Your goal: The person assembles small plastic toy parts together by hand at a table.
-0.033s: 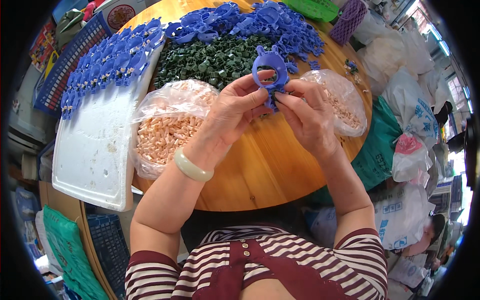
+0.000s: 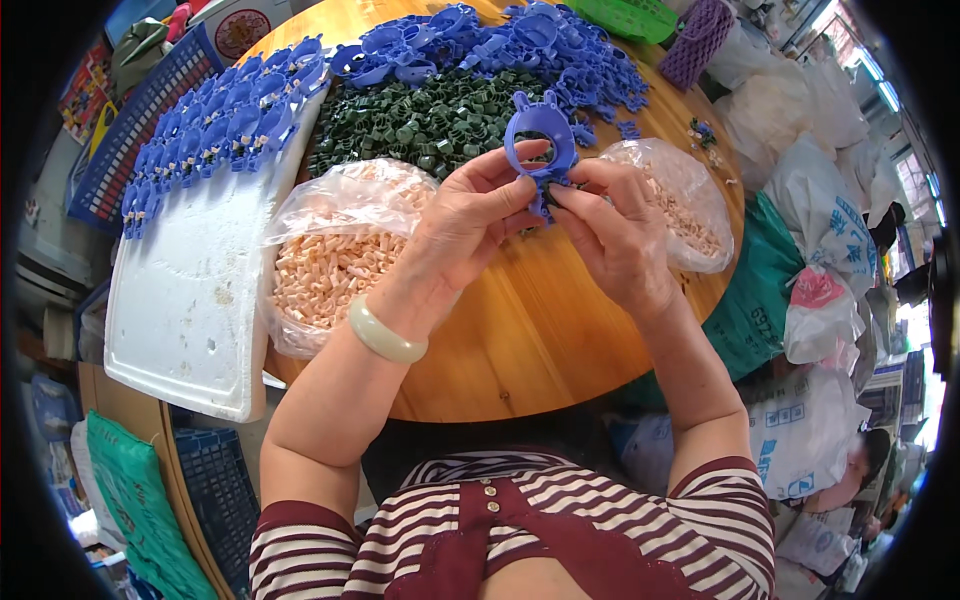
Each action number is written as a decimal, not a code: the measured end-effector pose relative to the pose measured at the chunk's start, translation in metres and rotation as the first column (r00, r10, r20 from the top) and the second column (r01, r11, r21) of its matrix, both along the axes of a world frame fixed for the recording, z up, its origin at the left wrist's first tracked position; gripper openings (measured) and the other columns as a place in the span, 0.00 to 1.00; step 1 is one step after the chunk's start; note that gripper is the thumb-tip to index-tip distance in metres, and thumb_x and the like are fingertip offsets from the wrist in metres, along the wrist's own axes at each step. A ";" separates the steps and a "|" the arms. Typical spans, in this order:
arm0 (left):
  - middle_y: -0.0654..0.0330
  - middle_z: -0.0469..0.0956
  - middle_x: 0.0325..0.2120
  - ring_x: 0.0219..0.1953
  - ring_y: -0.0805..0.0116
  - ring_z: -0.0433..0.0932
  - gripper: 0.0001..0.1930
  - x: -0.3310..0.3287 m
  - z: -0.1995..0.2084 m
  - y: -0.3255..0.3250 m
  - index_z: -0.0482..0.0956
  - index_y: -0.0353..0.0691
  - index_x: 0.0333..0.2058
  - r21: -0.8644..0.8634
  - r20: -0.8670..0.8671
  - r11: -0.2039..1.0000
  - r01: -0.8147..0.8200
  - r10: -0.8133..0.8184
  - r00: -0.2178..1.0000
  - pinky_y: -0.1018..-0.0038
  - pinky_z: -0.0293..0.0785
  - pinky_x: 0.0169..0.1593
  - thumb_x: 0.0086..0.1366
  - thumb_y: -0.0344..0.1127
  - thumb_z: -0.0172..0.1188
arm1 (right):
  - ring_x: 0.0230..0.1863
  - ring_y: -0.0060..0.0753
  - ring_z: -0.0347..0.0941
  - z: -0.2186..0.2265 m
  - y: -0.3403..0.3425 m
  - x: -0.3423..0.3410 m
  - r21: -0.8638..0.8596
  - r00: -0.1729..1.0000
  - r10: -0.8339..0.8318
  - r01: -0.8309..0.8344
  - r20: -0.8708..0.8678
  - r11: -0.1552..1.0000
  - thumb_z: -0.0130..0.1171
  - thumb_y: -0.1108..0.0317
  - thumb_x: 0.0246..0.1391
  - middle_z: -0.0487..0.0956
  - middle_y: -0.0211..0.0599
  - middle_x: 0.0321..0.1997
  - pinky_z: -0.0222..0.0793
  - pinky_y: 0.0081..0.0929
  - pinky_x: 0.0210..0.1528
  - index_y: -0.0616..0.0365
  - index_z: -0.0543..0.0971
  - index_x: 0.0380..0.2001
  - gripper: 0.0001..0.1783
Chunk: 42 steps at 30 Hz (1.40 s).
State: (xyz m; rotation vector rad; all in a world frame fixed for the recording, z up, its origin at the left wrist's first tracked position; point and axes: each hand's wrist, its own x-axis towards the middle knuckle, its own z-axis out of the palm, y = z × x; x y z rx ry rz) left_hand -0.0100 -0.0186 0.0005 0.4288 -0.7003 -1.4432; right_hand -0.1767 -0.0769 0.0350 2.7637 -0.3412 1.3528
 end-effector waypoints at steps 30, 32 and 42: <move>0.57 0.75 0.44 0.43 0.70 0.76 0.21 -0.001 -0.002 0.000 0.66 0.34 0.55 0.008 0.027 0.999 0.044 -0.045 0.999 0.73 0.76 0.45 0.66 0.38 0.51 | 0.33 0.32 0.70 -0.014 0.003 -0.003 0.229 0.995 0.066 -0.080 0.069 0.970 0.69 0.73 0.36 0.69 0.36 0.42 0.70 0.26 0.31 0.56 0.77 0.38 0.20; 0.57 0.74 0.44 0.42 0.70 0.76 0.21 -0.002 -0.002 -0.001 0.66 0.33 0.54 0.031 0.023 0.998 0.049 -0.050 0.998 0.73 0.77 0.45 0.67 0.39 0.49 | 0.34 0.32 0.70 -0.015 0.002 -0.005 0.205 0.999 0.037 -0.039 0.015 0.978 0.69 0.73 0.35 0.69 0.36 0.42 0.70 0.27 0.32 0.55 0.77 0.37 0.21; 0.57 0.77 0.35 0.34 0.70 0.78 0.17 -0.008 -0.007 -0.003 0.70 0.31 0.48 0.132 -0.116 0.991 0.036 -0.020 0.993 0.70 0.80 0.38 0.68 0.38 0.46 | 0.30 0.31 0.71 -0.022 0.003 -0.001 0.237 0.999 0.033 -0.034 0.009 0.971 0.68 0.75 0.36 0.68 0.37 0.43 0.71 0.25 0.30 0.56 0.76 0.38 0.20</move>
